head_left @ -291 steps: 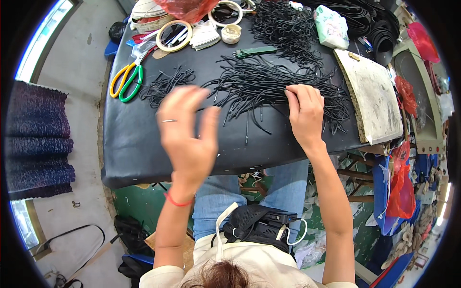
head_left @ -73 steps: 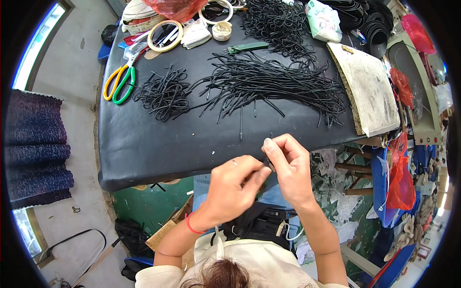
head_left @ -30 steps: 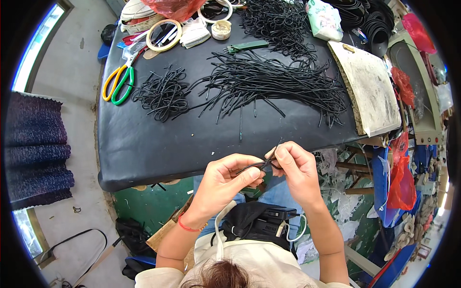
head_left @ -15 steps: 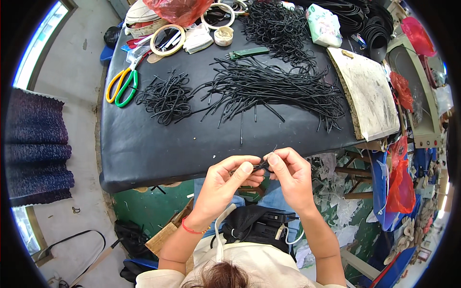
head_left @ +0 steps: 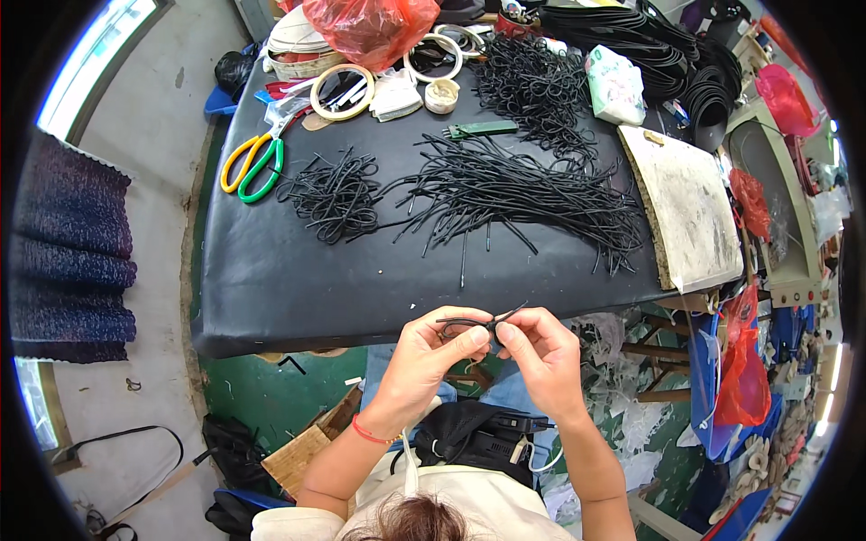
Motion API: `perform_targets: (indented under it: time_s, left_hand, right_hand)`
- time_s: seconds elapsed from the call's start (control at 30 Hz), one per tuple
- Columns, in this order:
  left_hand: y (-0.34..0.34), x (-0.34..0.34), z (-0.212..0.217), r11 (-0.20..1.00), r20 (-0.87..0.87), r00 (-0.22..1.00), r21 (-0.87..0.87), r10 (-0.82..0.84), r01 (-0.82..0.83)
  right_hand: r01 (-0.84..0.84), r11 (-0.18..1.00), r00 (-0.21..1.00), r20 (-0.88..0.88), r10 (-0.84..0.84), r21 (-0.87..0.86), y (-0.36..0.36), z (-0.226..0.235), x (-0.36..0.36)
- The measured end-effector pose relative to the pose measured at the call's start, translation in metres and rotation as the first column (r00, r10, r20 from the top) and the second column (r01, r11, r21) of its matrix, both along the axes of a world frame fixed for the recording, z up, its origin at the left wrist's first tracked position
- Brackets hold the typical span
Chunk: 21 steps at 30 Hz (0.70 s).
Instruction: The person ties individual black cables into knots by hand. They pick up a cable from a pile on the table, form a loop, and pull the end through to create a knot, then place the finished item back on the table.
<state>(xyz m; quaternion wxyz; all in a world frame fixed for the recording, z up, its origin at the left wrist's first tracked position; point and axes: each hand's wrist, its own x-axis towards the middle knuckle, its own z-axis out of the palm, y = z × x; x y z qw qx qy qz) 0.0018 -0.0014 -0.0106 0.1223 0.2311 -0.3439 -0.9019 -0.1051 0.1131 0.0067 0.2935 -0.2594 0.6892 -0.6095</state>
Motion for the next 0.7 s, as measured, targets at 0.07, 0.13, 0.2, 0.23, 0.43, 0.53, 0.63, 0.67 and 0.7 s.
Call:
perform_targets:
  time_s: [0.07, 0.13, 0.2, 0.23, 0.43, 0.53, 0.63, 0.67, 0.7]
  left_hand:
    - [-0.001, -0.001, -0.001, 0.991, -0.026, 1.0, 0.13, 0.013, -0.01]
    - [-0.001, -0.001, -0.003, 0.996, -0.018, 1.0, 0.093, -0.009, 0.01]
    - [-0.001, 0.0, -0.001, 0.999, 0.003, 0.999, 0.031, -0.032, 0.031]
    - [0.001, -0.001, 0.0, 1.0, -0.009, 1.0, -0.018, -0.001, 0.001]
    - [0.004, -0.005, -0.003, 0.995, -0.056, 0.994, -0.017, 0.095, -0.096]
    - [-0.004, -0.003, 0.007, 0.999, -0.062, 0.997, 0.029, 0.035, -0.033]
    - [-0.006, -0.004, 0.009, 0.996, -0.058, 0.994, -0.01, -0.089, 0.088]
    - [-0.006, -0.004, 0.009, 0.991, -0.054, 0.99, -0.007, -0.132, 0.132]
    - [-0.006, -0.003, 0.009, 0.985, -0.05, 0.983, -0.004, -0.175, 0.175]
  right_hand:
    - [-0.019, 1.0, 0.999, 0.029, 0.019, 0.02, 0.001, 0.002, 0.0]
    - [0.007, 1.0, 0.992, 0.129, -0.005, -0.012, 0.001, 0.006, 0.0]
    - [0.04, 0.999, 0.988, 0.151, -0.036, -0.026, -0.001, 0.006, -0.001]
    - [0.038, 0.999, 0.991, 0.127, -0.034, -0.03, -0.001, 0.005, -0.002]
    - [-0.035, 0.999, 0.999, 0.017, 0.035, -0.014, 0.002, 0.006, 0.0]
    - [-0.013, 0.998, 0.999, -0.032, 0.011, -0.061, 0.004, 0.009, -0.006]
    - [-0.053, 0.998, 0.996, -0.07, 0.051, -0.028, -0.002, 0.015, -0.016]
    - [-0.157, 0.987, 0.985, -0.083, 0.154, -0.024, -0.004, 0.015, -0.019]
    - [-0.258, 0.966, 0.962, -0.096, 0.255, -0.019, -0.005, 0.014, -0.019]
